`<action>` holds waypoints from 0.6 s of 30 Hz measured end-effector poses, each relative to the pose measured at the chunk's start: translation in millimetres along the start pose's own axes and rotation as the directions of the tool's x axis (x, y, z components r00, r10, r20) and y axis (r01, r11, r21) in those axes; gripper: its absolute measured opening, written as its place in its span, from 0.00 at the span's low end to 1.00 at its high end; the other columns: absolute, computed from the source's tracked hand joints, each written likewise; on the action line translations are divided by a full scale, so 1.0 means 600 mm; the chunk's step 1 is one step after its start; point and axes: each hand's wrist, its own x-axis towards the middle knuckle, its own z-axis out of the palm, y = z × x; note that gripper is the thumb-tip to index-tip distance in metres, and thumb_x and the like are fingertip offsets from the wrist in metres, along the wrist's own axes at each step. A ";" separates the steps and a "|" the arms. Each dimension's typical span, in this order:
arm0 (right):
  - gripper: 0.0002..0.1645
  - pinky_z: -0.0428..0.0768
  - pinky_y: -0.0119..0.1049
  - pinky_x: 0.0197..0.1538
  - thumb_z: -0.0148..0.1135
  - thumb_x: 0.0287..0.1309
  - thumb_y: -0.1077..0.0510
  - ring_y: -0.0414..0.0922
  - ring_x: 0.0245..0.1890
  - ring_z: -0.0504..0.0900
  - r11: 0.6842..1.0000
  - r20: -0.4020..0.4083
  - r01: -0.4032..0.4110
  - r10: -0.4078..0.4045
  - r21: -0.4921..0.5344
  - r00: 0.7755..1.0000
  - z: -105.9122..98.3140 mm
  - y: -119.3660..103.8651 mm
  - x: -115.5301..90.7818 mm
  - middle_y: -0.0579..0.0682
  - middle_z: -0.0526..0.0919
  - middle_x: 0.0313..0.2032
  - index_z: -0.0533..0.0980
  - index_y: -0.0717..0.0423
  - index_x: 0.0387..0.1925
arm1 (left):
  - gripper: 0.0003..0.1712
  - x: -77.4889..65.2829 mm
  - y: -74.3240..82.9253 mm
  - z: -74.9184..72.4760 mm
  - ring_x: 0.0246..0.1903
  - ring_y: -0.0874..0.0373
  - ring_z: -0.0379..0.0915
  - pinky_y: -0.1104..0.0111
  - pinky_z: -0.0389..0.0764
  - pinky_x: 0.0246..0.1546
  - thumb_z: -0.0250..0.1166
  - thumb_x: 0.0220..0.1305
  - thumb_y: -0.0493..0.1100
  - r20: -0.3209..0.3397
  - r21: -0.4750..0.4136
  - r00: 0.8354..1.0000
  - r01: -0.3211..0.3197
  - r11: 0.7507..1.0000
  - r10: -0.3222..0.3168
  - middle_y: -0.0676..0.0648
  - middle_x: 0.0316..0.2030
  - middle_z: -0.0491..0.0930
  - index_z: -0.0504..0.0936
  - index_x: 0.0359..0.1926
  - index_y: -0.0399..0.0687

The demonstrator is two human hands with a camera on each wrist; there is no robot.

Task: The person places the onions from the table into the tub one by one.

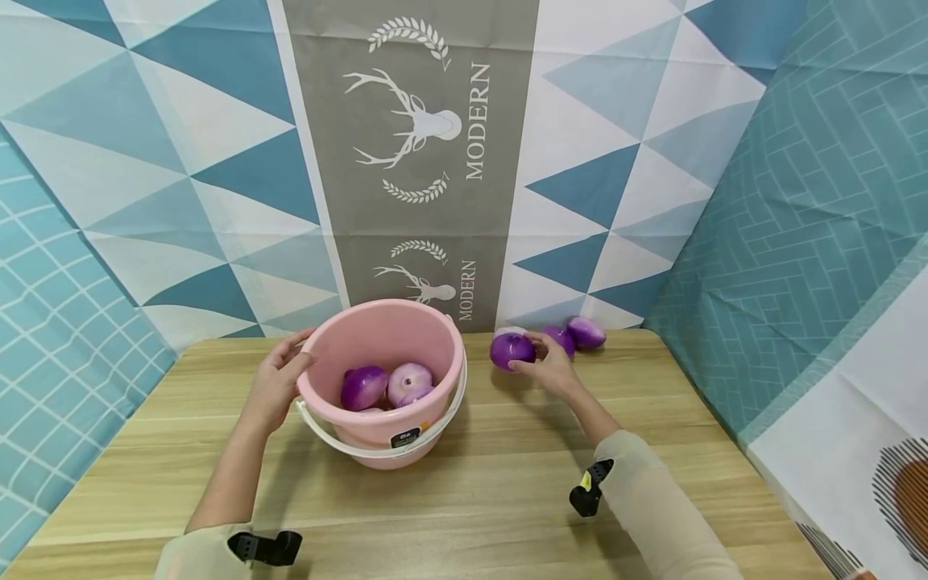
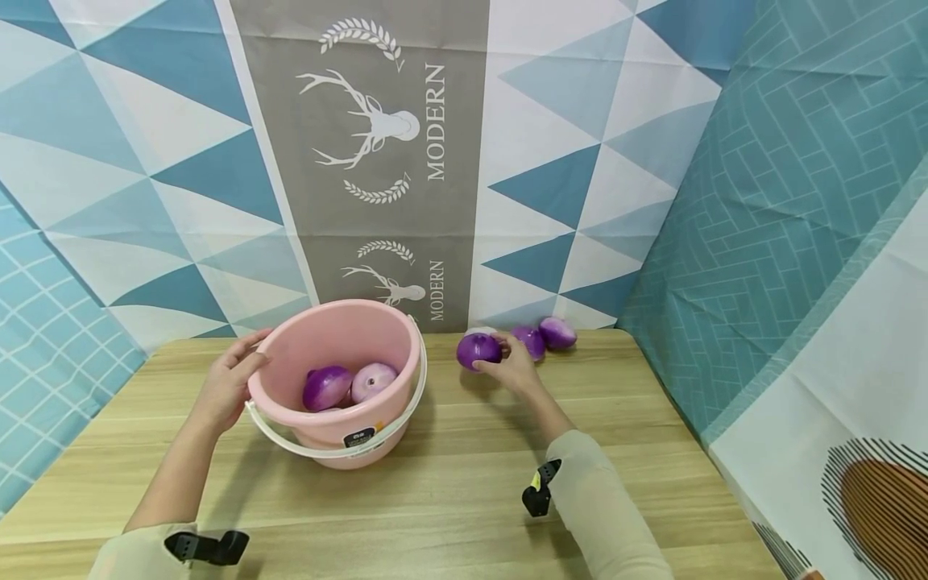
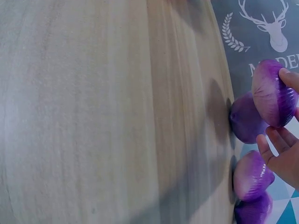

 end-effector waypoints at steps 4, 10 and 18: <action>0.40 0.68 0.53 0.62 0.72 0.46 0.56 0.59 0.57 0.70 1.000 0.000 0.013 -0.013 -0.011 1.000 -0.007 -0.007 0.000 0.64 0.72 0.58 0.66 0.59 0.61 | 0.26 0.000 0.000 0.000 0.38 0.70 0.76 0.75 0.81 0.34 0.51 0.67 0.39 0.003 0.003 1.000 -0.004 1.000 0.004 0.62 0.40 0.75 0.61 0.64 0.40; 0.39 0.69 0.52 0.61 0.71 0.45 0.59 0.60 0.56 0.71 0.999 0.000 0.047 -0.047 -0.003 0.999 -0.016 -0.013 0.000 0.65 0.72 0.56 0.66 0.61 0.60 | 0.26 -0.001 0.000 -0.001 0.38 0.70 0.76 0.75 0.81 0.34 0.51 0.67 0.39 0.007 0.005 1.000 -0.008 1.000 0.008 0.62 0.40 0.75 0.60 0.65 0.38; 0.40 0.72 0.51 0.59 0.73 0.44 0.57 0.59 0.54 0.73 0.997 -0.006 0.071 -0.071 -0.035 0.997 -0.029 -0.028 -0.005 0.64 0.73 0.56 0.67 0.59 0.60 | 0.25 -0.002 0.002 0.001 0.37 0.70 0.76 0.76 0.81 0.34 0.51 0.67 0.39 0.004 0.005 1.000 -0.010 1.000 0.010 0.62 0.39 0.75 0.62 0.64 0.39</action>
